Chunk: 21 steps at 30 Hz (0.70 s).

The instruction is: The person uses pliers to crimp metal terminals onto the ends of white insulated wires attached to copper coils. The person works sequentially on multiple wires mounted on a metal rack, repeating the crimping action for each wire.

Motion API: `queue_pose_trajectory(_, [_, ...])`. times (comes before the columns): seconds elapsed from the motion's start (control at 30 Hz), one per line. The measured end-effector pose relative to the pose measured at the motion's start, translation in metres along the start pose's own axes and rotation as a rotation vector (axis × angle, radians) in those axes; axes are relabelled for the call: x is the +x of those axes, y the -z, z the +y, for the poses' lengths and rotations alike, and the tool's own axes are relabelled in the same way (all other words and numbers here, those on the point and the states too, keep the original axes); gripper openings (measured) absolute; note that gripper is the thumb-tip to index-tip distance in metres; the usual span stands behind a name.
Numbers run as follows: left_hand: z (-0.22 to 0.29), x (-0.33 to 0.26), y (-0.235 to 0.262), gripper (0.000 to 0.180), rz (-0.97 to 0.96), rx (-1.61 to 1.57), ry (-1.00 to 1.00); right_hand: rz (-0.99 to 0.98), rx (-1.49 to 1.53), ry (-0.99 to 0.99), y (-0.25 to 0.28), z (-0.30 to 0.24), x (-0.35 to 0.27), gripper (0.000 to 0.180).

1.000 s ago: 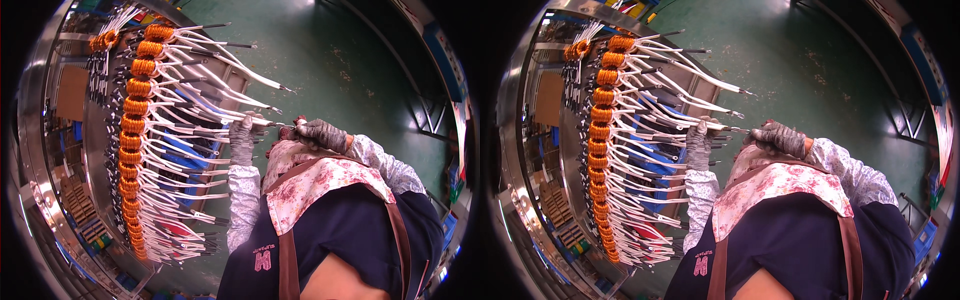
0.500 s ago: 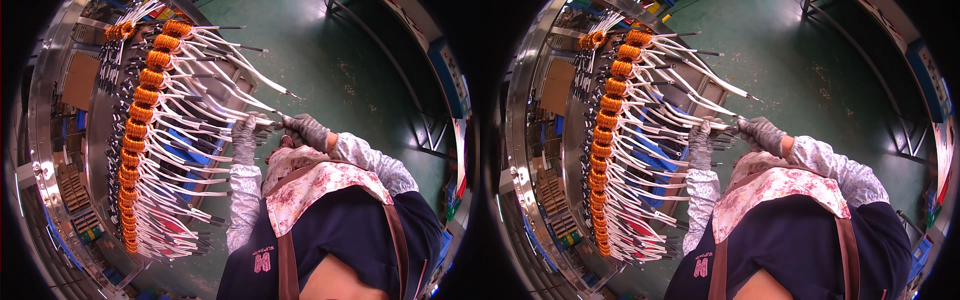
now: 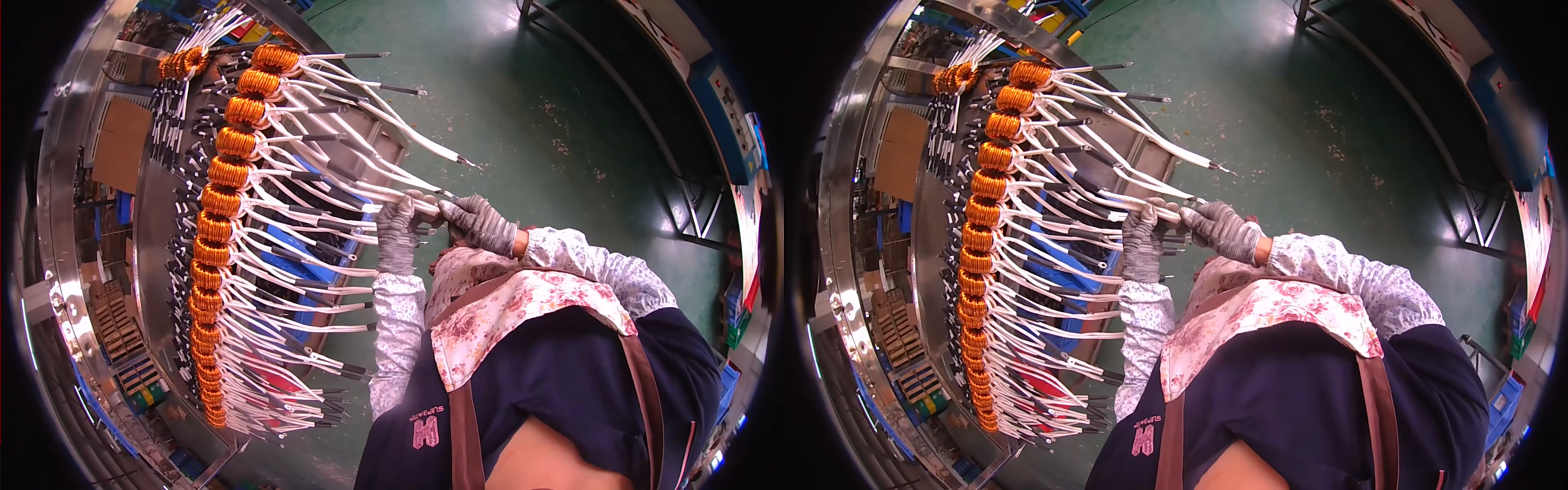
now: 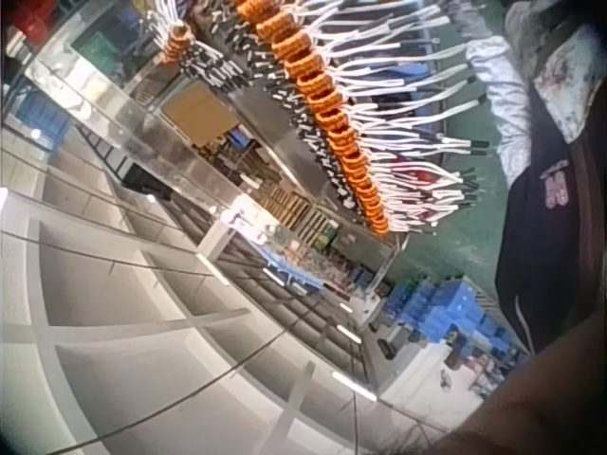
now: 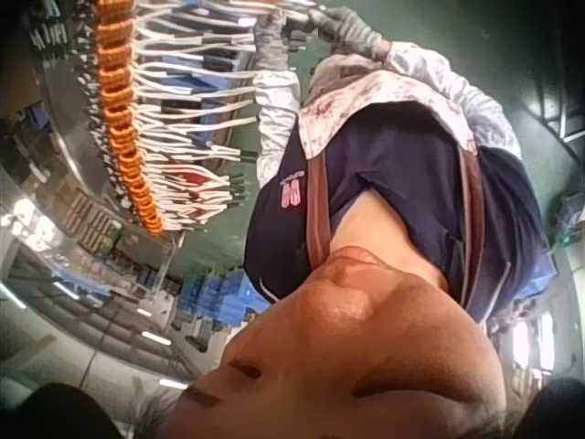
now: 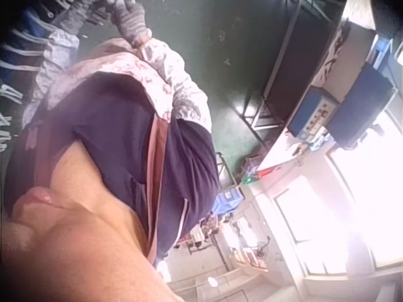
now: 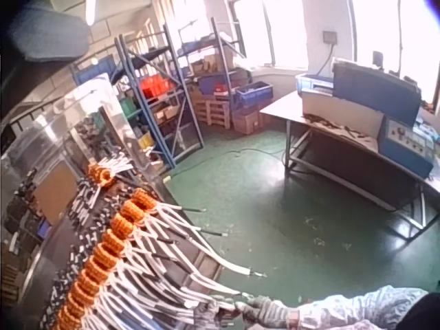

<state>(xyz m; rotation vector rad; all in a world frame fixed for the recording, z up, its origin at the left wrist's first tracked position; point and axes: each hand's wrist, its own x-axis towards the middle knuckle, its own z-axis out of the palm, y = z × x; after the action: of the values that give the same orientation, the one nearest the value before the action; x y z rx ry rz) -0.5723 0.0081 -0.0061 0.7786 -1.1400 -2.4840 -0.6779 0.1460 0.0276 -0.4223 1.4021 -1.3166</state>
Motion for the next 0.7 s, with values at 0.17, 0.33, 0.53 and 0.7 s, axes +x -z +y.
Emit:
queue_pose_trajectory(0.17, [0.001,-0.002,0.003,0.026,0.043,0.033,-0.042,0.130,-0.663,0.328,0.003,-0.001,-0.010,0.035])
queue_pose_trajectory(0.33, [0.004,-0.004,0.000,0.025,-0.004,0.021,-0.054,-0.147,0.053,-0.081,0.005,0.007,-0.009,0.034])
queue_pose_trajectory(0.53, [0.000,-0.007,0.007,0.024,0.007,0.025,-0.068,-0.033,0.054,-0.037,0.000,-0.005,-0.011,0.036])
queue_pose_trajectory(0.7, [0.011,-0.013,-0.010,0.022,0.032,0.067,-0.062,0.089,-1.083,0.259,-0.002,-0.033,-0.026,0.013])
